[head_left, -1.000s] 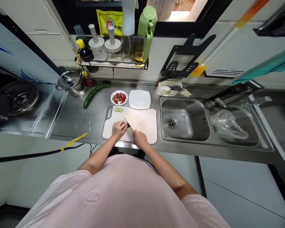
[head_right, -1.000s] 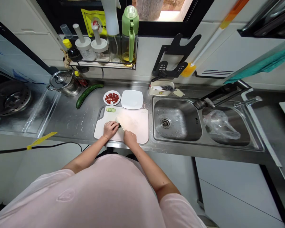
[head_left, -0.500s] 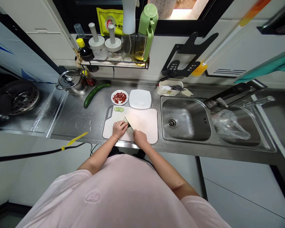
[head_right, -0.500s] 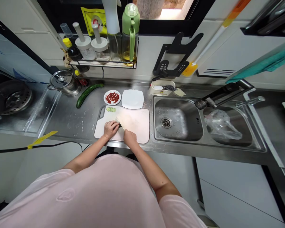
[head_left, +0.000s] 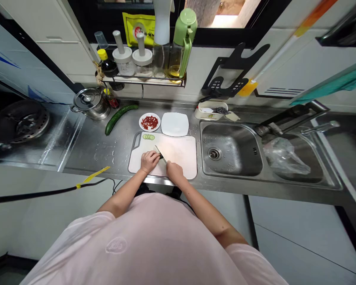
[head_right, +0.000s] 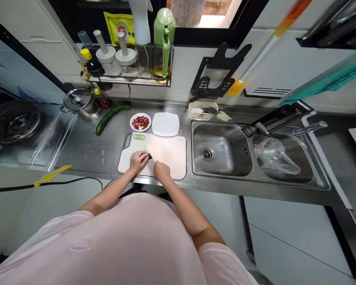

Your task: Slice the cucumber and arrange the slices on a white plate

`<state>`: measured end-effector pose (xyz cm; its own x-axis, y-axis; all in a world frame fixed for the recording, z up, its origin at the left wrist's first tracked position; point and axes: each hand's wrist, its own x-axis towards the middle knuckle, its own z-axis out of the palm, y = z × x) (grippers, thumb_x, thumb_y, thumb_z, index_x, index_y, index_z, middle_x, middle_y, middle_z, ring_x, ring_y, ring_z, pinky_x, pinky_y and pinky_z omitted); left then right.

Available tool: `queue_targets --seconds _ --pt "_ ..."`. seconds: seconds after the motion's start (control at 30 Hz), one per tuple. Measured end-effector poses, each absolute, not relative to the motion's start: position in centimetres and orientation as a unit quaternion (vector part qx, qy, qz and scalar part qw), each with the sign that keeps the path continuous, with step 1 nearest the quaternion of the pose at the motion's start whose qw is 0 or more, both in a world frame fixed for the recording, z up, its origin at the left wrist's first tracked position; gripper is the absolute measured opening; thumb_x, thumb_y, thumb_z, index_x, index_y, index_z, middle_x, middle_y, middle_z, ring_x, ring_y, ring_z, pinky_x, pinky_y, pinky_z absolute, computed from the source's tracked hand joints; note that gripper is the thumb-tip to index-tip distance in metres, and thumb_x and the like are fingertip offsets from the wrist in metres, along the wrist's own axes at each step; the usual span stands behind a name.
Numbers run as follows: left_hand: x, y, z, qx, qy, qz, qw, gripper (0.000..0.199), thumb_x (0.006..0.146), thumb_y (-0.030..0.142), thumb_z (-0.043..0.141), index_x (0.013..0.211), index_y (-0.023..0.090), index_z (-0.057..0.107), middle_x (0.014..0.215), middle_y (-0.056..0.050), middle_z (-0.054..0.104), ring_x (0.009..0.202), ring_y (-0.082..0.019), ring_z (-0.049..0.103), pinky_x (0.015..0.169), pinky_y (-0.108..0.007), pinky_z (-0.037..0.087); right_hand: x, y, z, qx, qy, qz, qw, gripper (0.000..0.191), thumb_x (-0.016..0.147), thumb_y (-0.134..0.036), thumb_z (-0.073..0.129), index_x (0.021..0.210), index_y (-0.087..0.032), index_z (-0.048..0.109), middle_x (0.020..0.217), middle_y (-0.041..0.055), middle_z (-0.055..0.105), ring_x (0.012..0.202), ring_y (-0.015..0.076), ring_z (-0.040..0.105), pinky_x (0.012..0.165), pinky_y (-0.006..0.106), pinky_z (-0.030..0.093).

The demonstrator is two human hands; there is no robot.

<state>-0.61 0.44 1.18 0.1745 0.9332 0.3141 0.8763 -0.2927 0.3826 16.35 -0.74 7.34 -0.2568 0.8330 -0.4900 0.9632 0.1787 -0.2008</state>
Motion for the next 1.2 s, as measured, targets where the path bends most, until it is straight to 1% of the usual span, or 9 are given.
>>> queue_targets --seconds 0.13,0.3,0.43,0.53,0.63,0.8,1.2 --pt "-0.5 0.4 1.3 0.758 0.602 0.243 0.065 0.026 0.090 0.037 0.045 0.098 0.026 0.066 0.096 -0.005 0.064 0.090 -0.018 0.056 0.077 -0.033 0.035 17.6 -2.3 7.6 0.594 0.747 -0.254 0.153 0.026 0.094 -0.020 0.030 0.105 -0.015 0.053 0.094 0.0129 0.065 0.089 0.0232 0.063 0.073 0.030 0.042" --pt "-0.6 0.4 1.4 0.758 0.600 0.246 0.071 0.025 0.090 0.037 0.045 0.099 0.027 0.066 0.096 -0.004 0.064 0.089 -0.017 0.056 0.077 -0.032 0.034 18.5 -3.3 7.4 0.603 0.737 -0.257 0.168 0.024 0.093 -0.019 0.033 0.106 -0.016 0.054 0.094 0.0127 0.066 0.089 0.0223 0.063 0.074 0.030 0.042" --pt "-0.6 0.4 1.5 0.756 0.604 0.242 0.079 0.026 0.090 0.037 0.045 0.100 0.027 0.066 0.098 -0.005 0.064 0.090 -0.017 0.056 0.078 -0.033 0.034 18.1 -2.7 7.4 0.599 0.743 -0.254 0.157 0.024 0.094 -0.020 0.033 0.105 -0.016 0.054 0.094 0.0124 0.066 0.089 0.0224 0.063 0.072 0.029 0.042" --pt "-0.5 0.3 1.4 0.755 0.605 0.240 0.081 0.026 0.090 0.037 0.045 0.100 0.027 0.066 0.098 -0.005 0.064 0.092 -0.018 0.056 0.078 -0.033 0.034 17.2 -1.7 7.5 0.597 0.745 -0.257 0.150 0.025 0.094 -0.021 0.033 0.107 -0.016 0.053 0.097 0.0136 0.065 0.091 0.0224 0.063 0.074 0.030 0.042" --pt "-0.5 0.4 1.3 0.756 0.603 0.241 0.079 0.026 0.090 0.037 0.044 0.099 0.027 0.066 0.098 -0.005 0.064 0.092 -0.018 0.056 0.078 -0.033 0.034 16.2 -0.6 7.5 0.603 0.743 -0.253 0.144 0.025 0.094 -0.019 0.032 0.107 -0.015 0.053 0.098 0.0136 0.065 0.092 0.0217 0.063 0.075 0.029 0.042" --pt "-0.6 0.4 1.2 0.760 0.601 0.237 0.071 0.026 0.090 0.037 0.044 0.100 0.026 0.066 0.098 -0.005 0.064 0.092 -0.018 0.055 0.078 -0.034 0.034 15.4 0.3 7.2 0.605 0.747 -0.243 0.130 0.025 0.091 -0.015 0.033 0.103 -0.016 0.055 0.096 0.0118 0.066 0.089 0.0213 0.064 0.072 0.028 0.043" --pt "-0.6 0.3 1.3 0.763 0.594 0.250 0.050 0.025 0.090 0.036 0.046 0.098 0.025 0.067 0.095 -0.006 0.063 0.090 -0.018 0.055 0.076 -0.032 0.034 17.7 -2.3 7.8 0.599 0.743 -0.260 0.150 0.026 0.092 -0.018 0.033 0.107 -0.015 0.054 0.098 0.0142 0.065 0.092 0.0223 0.062 0.075 0.030 0.042"
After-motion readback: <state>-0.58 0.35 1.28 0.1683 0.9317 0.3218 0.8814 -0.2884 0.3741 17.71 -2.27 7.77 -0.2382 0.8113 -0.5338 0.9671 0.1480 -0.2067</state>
